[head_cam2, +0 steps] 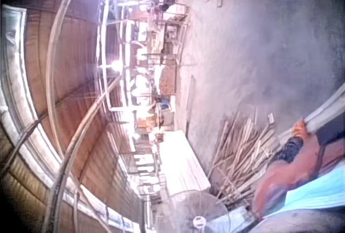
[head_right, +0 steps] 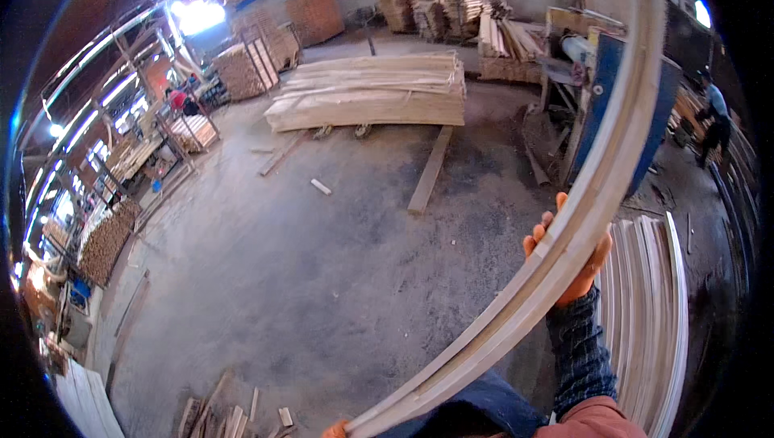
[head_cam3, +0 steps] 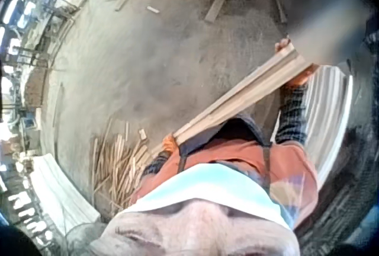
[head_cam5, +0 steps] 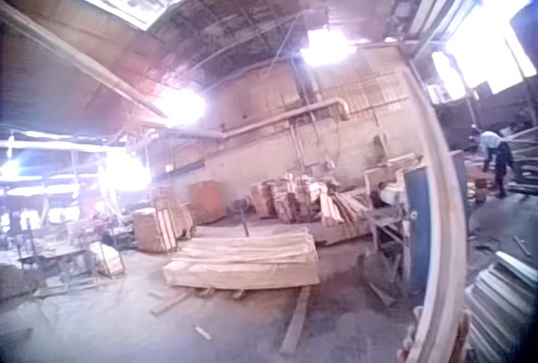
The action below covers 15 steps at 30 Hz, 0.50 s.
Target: The person picks up several curved wood moulding pieces, carries them to a roller machine, and feeds them into the rollers one at a time while another worker manages them on the opposite side.
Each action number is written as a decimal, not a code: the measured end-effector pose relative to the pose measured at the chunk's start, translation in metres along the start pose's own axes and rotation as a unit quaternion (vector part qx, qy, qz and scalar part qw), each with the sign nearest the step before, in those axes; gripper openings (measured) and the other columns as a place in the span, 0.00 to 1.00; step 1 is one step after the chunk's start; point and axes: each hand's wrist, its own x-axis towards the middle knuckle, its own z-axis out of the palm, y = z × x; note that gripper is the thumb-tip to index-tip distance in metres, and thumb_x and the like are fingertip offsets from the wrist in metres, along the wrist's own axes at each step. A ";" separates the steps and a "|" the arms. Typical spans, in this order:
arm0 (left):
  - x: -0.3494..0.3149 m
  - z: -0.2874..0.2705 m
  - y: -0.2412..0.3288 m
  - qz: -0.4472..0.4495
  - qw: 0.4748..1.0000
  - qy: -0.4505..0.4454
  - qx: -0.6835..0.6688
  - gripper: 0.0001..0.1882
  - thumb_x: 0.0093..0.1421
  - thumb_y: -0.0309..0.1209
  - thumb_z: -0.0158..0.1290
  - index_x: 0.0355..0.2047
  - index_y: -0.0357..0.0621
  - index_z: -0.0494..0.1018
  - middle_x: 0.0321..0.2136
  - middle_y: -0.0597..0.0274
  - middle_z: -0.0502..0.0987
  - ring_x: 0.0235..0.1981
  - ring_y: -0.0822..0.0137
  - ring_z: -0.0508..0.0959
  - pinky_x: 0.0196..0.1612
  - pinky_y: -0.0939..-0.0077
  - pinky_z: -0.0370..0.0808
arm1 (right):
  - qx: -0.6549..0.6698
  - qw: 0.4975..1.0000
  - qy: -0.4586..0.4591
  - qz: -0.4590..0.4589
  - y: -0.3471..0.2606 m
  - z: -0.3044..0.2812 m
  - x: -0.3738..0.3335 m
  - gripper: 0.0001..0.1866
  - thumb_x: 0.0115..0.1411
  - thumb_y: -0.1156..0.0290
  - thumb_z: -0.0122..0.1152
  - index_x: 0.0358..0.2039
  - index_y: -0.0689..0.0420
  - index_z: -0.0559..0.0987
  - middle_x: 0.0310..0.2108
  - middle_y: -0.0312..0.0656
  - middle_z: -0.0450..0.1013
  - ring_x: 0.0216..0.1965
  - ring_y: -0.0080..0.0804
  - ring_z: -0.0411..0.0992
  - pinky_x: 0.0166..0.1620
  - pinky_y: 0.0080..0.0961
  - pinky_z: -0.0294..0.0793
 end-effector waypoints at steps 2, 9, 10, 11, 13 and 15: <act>0.064 0.001 -0.013 0.019 0.986 0.025 -0.161 0.30 0.60 0.32 0.59 0.62 0.44 0.66 0.43 0.48 0.80 0.39 0.51 0.82 0.39 0.59 0.81 | 0.033 0.998 -0.044 0.010 0.013 -0.047 0.046 0.49 0.55 0.36 0.64 0.71 0.50 0.66 0.51 0.46 0.78 0.51 0.44 0.80 0.59 0.45 0.80; 0.301 -0.154 -0.078 -0.036 0.880 -0.227 -0.416 0.42 0.38 0.38 0.71 0.56 0.44 0.70 0.51 0.50 0.76 0.56 0.49 0.76 0.62 0.59 0.71 | 0.041 0.997 -0.036 0.050 0.033 -0.124 0.189 0.48 0.53 0.38 0.64 0.70 0.50 0.69 0.55 0.46 0.78 0.55 0.43 0.79 0.65 0.46 0.74; 0.323 -0.152 -0.071 -0.039 0.879 -0.209 -0.427 0.42 0.38 0.38 0.70 0.56 0.44 0.70 0.52 0.50 0.76 0.57 0.49 0.75 0.62 0.59 0.71 | 0.042 0.997 -0.044 0.050 0.041 -0.133 0.214 0.48 0.52 0.37 0.64 0.70 0.50 0.69 0.55 0.45 0.78 0.55 0.43 0.79 0.65 0.45 0.75; 0.348 -0.145 -0.062 -0.040 0.878 -0.190 -0.437 0.42 0.38 0.37 0.70 0.57 0.45 0.69 0.53 0.50 0.76 0.58 0.49 0.75 0.62 0.59 0.70 | 0.031 0.997 -0.046 0.051 0.047 -0.141 0.240 0.48 0.53 0.37 0.64 0.70 0.50 0.68 0.55 0.45 0.78 0.55 0.42 0.78 0.65 0.45 0.75; 0.393 -0.128 -0.052 -0.044 0.881 -0.169 -0.439 0.45 0.39 0.35 0.70 0.59 0.45 0.66 0.55 0.50 0.74 0.60 0.49 0.73 0.63 0.60 0.70 | 0.017 0.998 -0.041 0.052 0.066 -0.160 0.286 0.49 0.53 0.37 0.65 0.70 0.50 0.68 0.55 0.45 0.77 0.56 0.42 0.78 0.65 0.45 0.74; 0.464 -0.125 -0.049 -0.032 0.888 -0.160 -0.430 0.45 0.39 0.34 0.70 0.60 0.45 0.65 0.55 0.50 0.74 0.60 0.50 0.72 0.63 0.60 0.69 | 0.018 0.999 -0.011 0.040 0.083 -0.176 0.335 0.50 0.53 0.37 0.65 0.71 0.49 0.66 0.55 0.44 0.77 0.56 0.41 0.78 0.65 0.46 0.74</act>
